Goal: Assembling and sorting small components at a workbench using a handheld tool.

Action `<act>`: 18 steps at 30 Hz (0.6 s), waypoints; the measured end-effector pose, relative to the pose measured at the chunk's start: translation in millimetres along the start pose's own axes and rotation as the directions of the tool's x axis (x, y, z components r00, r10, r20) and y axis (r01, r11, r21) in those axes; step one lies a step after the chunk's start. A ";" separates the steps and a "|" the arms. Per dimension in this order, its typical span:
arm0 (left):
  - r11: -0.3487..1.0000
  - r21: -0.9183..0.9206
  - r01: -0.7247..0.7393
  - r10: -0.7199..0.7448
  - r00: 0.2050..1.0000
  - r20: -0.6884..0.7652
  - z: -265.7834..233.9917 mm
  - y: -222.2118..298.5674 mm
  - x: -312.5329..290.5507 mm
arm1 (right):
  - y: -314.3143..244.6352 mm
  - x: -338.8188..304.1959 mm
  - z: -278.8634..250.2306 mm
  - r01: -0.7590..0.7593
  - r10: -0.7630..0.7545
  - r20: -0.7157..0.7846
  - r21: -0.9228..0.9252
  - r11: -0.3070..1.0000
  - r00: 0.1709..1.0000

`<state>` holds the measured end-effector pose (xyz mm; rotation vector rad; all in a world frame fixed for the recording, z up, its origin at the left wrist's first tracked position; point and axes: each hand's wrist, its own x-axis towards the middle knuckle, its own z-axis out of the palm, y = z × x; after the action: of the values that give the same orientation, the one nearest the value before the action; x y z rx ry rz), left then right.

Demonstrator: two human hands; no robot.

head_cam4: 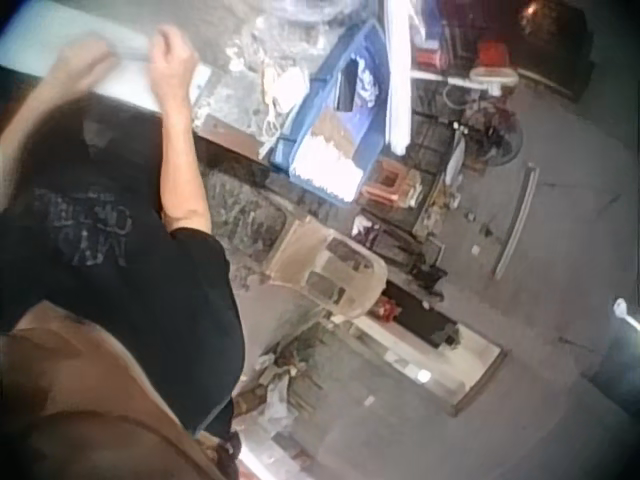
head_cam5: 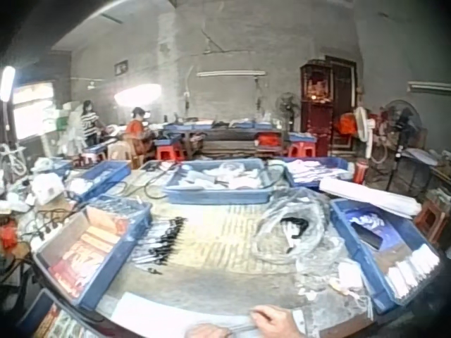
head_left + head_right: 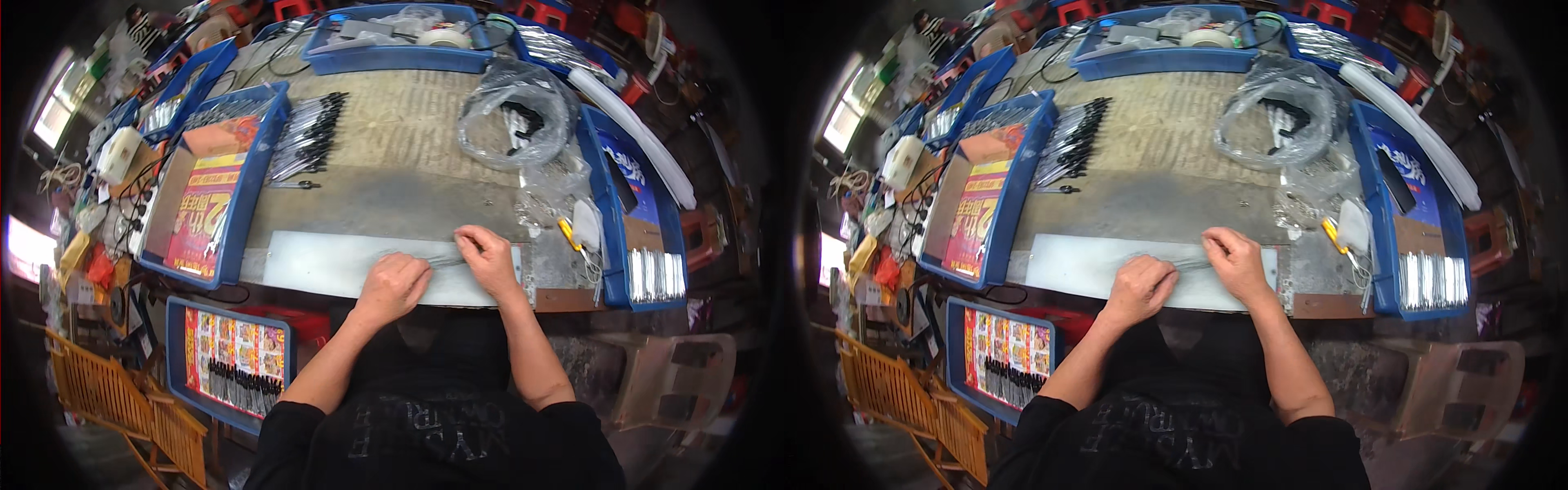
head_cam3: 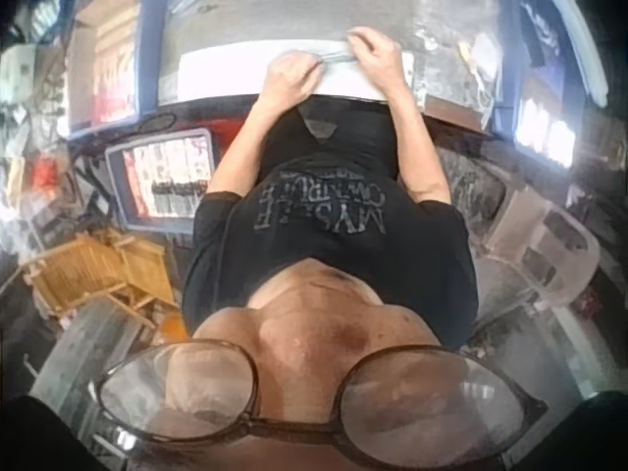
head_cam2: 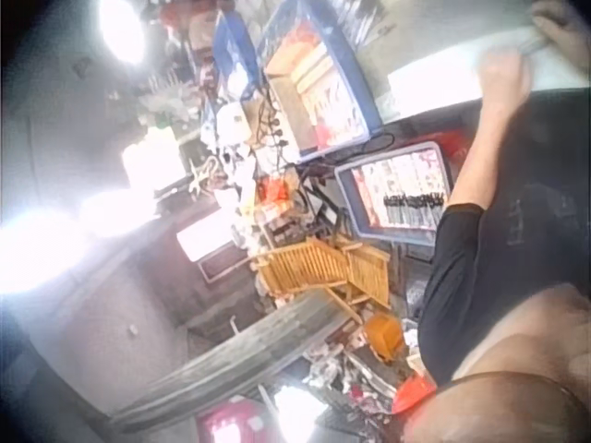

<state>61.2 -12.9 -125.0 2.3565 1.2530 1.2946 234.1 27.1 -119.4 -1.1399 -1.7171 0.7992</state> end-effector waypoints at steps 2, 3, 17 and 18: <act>0.998 0.024 0.053 -0.054 0.998 0.041 -1.6 0.4 -0.9 | 1.3 -0.1 0.3 -0.017 0.017 -0.005 -0.004 1.000 1.000; 0.999 0.002 0.047 -0.047 0.998 0.033 -1.1 -1.0 -1.0 | 1.4 0.1 0.5 -0.020 0.020 -0.001 0.005 1.000 1.000; 0.975 0.207 0.077 -0.063 0.995 -0.072 -138.6 -12.5 -13.0 | 2.3 1.3 5.7 -0.107 0.106 0.032 0.007 0.994 0.994; 0.959 0.257 0.123 -0.097 0.989 -0.109 -157.9 -17.4 -15.4 | 2.2 0.0 4.4 -0.125 0.126 0.021 -0.010 0.992 0.992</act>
<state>-73.5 -49.3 -47.4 2.3772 1.6548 1.2901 230.8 27.8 -122.9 -1.2591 -1.6808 0.8848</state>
